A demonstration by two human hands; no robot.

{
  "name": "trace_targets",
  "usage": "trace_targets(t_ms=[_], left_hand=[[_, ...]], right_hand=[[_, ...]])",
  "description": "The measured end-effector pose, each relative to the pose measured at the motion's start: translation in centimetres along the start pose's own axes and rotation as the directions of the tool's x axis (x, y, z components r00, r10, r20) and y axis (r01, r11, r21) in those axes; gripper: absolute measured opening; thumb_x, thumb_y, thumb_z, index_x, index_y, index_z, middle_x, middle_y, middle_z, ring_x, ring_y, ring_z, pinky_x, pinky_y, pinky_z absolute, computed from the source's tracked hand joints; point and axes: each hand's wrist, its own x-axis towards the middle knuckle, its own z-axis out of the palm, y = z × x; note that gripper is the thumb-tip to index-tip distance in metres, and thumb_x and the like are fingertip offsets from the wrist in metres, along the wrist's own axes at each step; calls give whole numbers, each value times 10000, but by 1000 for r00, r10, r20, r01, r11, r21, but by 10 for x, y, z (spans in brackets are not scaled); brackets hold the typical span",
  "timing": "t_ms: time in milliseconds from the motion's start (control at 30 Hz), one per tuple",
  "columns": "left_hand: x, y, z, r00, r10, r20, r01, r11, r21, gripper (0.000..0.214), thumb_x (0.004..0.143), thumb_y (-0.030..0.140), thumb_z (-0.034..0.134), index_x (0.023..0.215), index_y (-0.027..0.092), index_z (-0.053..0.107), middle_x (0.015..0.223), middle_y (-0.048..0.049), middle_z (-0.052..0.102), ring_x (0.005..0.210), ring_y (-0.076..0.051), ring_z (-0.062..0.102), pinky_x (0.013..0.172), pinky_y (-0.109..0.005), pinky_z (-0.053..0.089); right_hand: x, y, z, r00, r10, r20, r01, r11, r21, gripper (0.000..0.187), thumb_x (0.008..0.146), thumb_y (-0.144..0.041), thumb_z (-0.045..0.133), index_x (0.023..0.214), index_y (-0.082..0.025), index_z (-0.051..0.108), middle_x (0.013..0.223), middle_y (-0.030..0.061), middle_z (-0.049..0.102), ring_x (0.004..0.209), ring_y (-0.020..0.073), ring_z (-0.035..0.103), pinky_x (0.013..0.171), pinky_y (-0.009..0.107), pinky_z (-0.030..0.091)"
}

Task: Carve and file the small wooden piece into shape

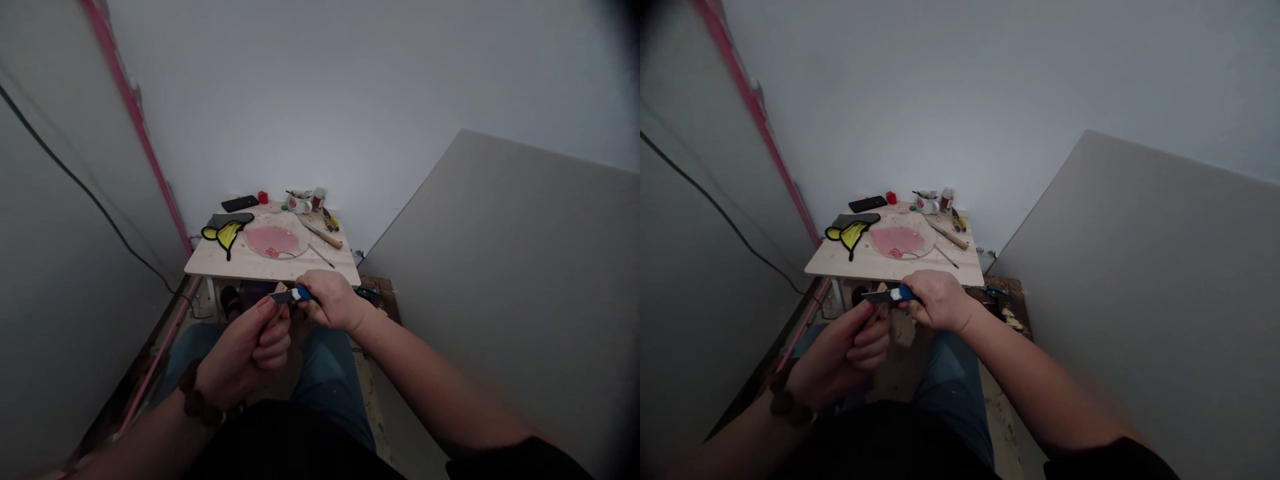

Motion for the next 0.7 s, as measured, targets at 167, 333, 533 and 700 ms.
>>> trace_targets(t_ms=[167,333,533,700], left_hand=[[2,-4,-5,1000,-12,-5,12,1000,-29,407,1036,514,900,1036,156,705,653,126,373,521,-49,59,453,-136,247],[-3,-3,1,1000,-14,-11,14,1000,-15,405,1011,512,921,996,179,692,640,132,313,519,-54,33,448,-154,188],[-27,3,17,994,0,111,-18,987,158,538,946,665,930,843,216,652,555,87,371,454,-74,246,467,-219,247],[-5,12,10,991,134,-19,-123,947,296,476,1037,650,834,964,202,689,611,82,459,477,-67,267,492,-204,274]], right_hand=[[-4,7,7,1000,10,30,-10,1000,-7,384,1209,-527,453,1191,-224,689,932,87,738,826,273,667,761,384,519],[-1,15,15,997,22,73,-22,1000,-1,412,1182,-584,507,1176,-229,717,932,89,742,853,286,681,796,388,529],[-19,64,-20,756,654,-36,-653,750,-103,388,1162,-552,528,1079,-243,746,874,96,773,817,289,686,734,352,505],[-13,52,-47,835,536,-126,-533,844,63,428,1172,-598,524,1152,-241,759,976,85,788,885,284,718,830,379,561]])
